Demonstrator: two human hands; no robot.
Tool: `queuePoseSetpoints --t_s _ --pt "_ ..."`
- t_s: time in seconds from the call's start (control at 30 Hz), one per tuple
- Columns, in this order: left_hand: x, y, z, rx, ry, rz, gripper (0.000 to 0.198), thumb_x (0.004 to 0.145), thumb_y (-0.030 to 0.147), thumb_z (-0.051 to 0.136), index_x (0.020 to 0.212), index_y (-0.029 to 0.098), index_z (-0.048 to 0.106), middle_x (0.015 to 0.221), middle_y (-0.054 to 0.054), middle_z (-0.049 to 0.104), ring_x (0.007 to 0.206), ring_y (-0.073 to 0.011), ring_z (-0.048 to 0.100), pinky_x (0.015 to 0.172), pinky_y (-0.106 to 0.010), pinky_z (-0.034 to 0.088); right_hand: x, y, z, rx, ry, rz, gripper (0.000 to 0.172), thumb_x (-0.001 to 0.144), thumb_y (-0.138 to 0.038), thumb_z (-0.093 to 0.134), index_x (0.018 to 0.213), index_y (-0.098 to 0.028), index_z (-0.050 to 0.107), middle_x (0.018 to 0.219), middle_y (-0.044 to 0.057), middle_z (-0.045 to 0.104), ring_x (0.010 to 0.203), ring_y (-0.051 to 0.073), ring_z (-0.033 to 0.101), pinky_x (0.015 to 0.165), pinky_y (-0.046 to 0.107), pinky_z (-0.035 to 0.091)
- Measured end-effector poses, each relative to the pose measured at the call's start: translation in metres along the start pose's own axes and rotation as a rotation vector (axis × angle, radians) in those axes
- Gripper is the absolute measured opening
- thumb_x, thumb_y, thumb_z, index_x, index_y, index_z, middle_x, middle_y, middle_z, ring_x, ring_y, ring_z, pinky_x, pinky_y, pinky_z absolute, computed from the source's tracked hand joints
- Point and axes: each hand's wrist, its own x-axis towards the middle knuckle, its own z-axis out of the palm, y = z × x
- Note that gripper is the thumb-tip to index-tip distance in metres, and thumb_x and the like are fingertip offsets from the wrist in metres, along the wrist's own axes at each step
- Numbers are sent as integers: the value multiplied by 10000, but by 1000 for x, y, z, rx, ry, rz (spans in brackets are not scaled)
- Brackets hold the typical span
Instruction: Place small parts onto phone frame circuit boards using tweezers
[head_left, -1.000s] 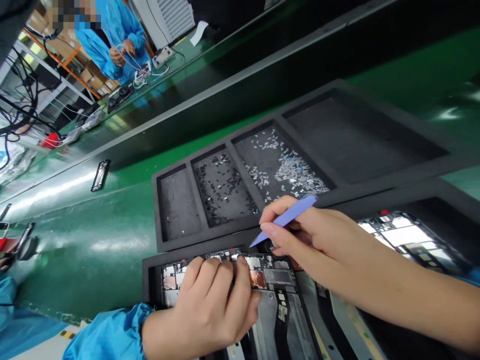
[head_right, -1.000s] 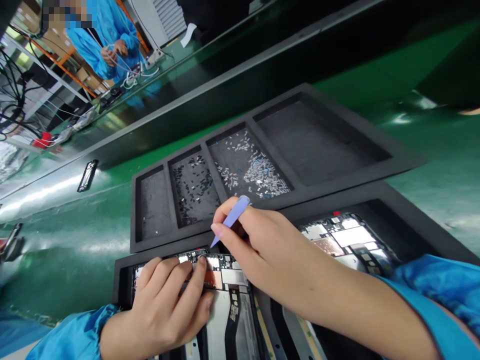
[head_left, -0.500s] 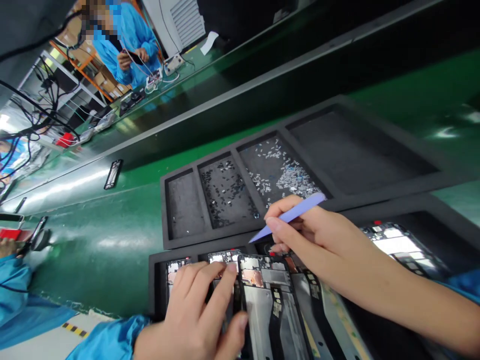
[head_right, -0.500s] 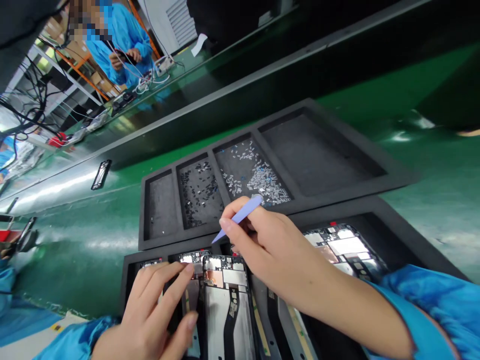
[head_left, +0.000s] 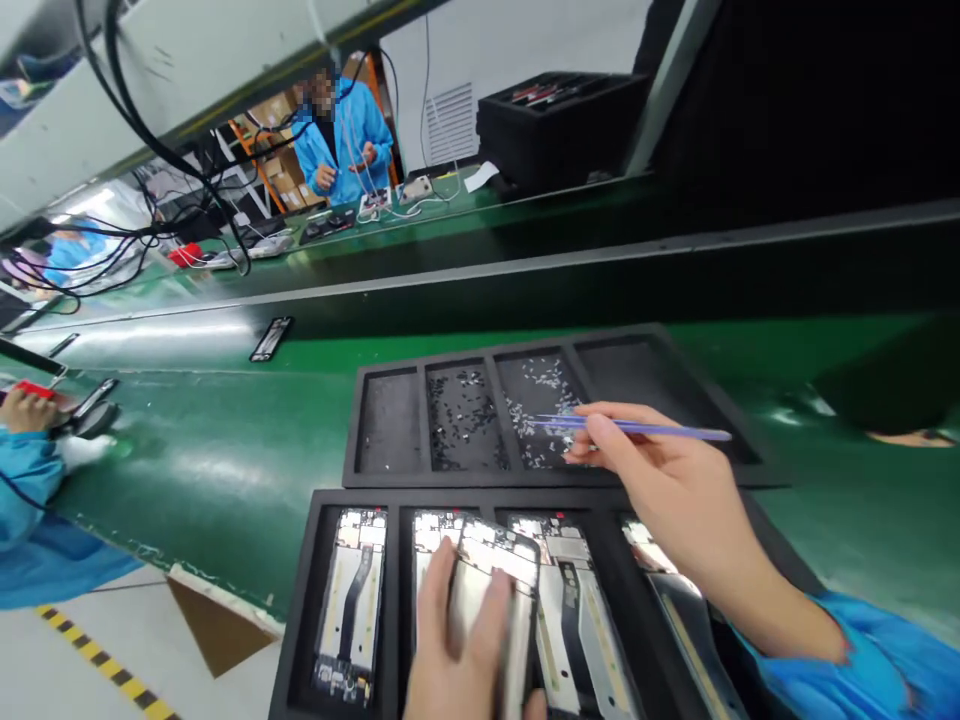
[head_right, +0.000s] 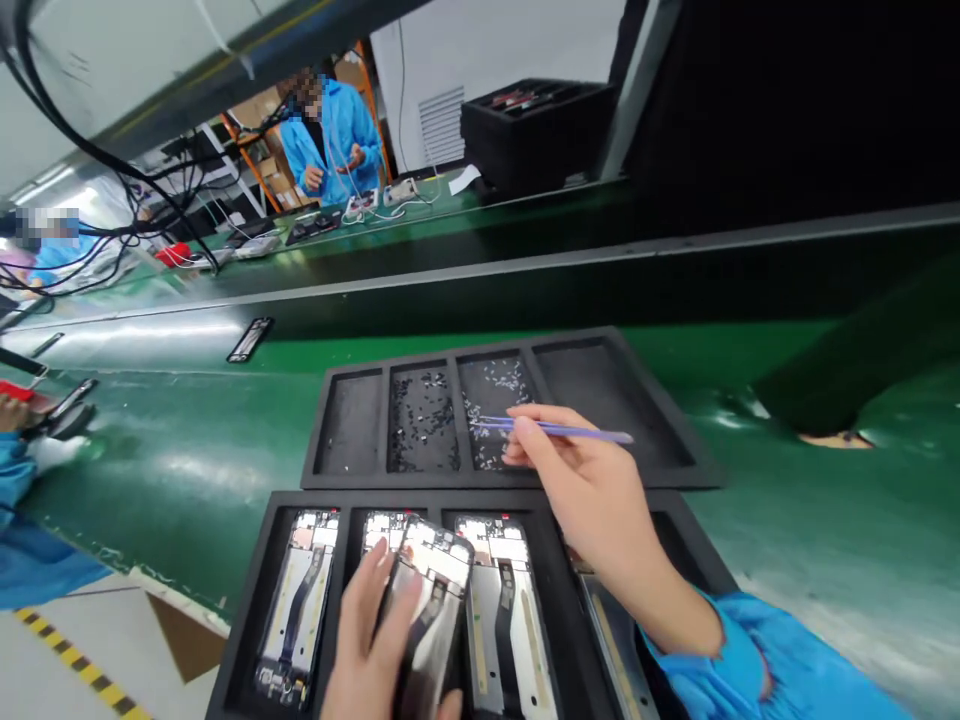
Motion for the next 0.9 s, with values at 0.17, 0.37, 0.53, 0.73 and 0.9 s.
queuePoseSetpoints --t_s 0.17,0.37,0.53,0.73,0.9 --pt "91 -54 -72 -31 36 18 754 877 165 609 1573 330 373 1624 -123 317 1500 -359 401 1173 -581 467 1 -35 -46 -326 -135 -293 330 937 -607 636 929 -314 788 870 40 780 690 227 741 583 327 617" --pt "317 -139 -64 25 164 -73 771 811 96 722 1523 176 439 1511 -159 418 1425 -327 463 1212 -498 422 48 -21 -44 -404 -414 -304 388 964 -612 590 952 -266 764 932 67 757 751 232 735 601 327 593" --pt "428 -191 -16 60 173 -175 478 995 347 683 1424 204 530 1470 -125 509 1270 -302 574 1054 -530 529 69 4 -8 -349 -575 -231 349 995 -537 575 962 -231 739 914 64 738 718 195 718 584 293 575" --pt "453 -241 3 117 155 -167 617 960 414 720 1486 206 474 1540 -136 442 1332 -306 526 1131 -520 453 62 19 28 -283 -618 -515 164 1017 -319 593 1086 -265 732 987 43 757 838 190 729 750 306 589" --pt "423 -306 -63 180 307 -284 761 937 498 672 1510 83 392 1597 -234 333 1533 -352 262 1235 -518 252 68 39 37 -346 -578 -432 199 1027 -346 580 998 -255 754 960 57 769 829 216 739 706 338 588"
